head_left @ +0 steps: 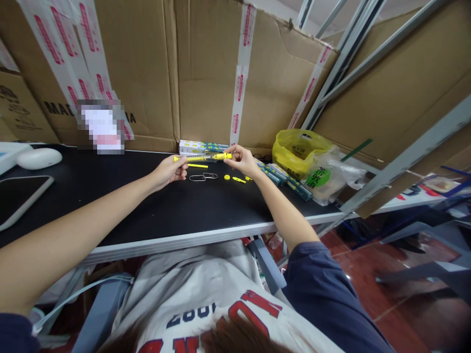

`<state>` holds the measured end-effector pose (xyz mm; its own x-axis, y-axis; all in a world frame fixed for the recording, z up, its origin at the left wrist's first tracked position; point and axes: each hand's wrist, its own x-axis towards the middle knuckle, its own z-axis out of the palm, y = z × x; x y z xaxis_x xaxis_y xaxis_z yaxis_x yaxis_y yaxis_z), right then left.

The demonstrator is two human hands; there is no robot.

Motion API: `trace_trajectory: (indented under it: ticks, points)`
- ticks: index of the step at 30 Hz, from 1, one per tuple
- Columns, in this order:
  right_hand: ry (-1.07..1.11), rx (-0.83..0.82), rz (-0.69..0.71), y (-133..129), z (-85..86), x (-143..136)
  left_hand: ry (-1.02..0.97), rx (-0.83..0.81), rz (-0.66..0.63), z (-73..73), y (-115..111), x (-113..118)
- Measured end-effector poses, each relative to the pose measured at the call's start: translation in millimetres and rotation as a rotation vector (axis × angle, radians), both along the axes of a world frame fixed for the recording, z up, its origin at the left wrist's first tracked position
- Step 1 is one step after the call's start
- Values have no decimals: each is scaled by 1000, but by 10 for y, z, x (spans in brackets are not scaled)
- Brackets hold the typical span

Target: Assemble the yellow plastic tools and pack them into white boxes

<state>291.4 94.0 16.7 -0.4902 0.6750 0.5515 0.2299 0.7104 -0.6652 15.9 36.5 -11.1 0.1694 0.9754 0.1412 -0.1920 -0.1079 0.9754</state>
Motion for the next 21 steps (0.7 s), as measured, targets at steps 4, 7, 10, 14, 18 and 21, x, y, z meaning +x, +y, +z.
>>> trace_trajectory:
  ticks: [4, 7, 10, 14, 18, 21]
  points:
    - [-3, 65, -41, 5, 16, 4, 0, -5, 5, 11, -11, 8]
    - [-4, 166, -92, -5, 43, 6, -3, -6, 2, 7, -5, 7]
    - [-18, 210, -110, -16, 57, 9, -9, -6, 3, -1, 3, 5]
    - [-24, 171, -95, -13, 43, 9, -9, -8, 8, 2, -4, 8]
    - [-18, 145, -74, 4, 23, 5, -11, -5, 9, 9, -13, 13]
    - [-13, 116, -57, 15, 17, 2, -10, -1, 1, 2, -5, 10]
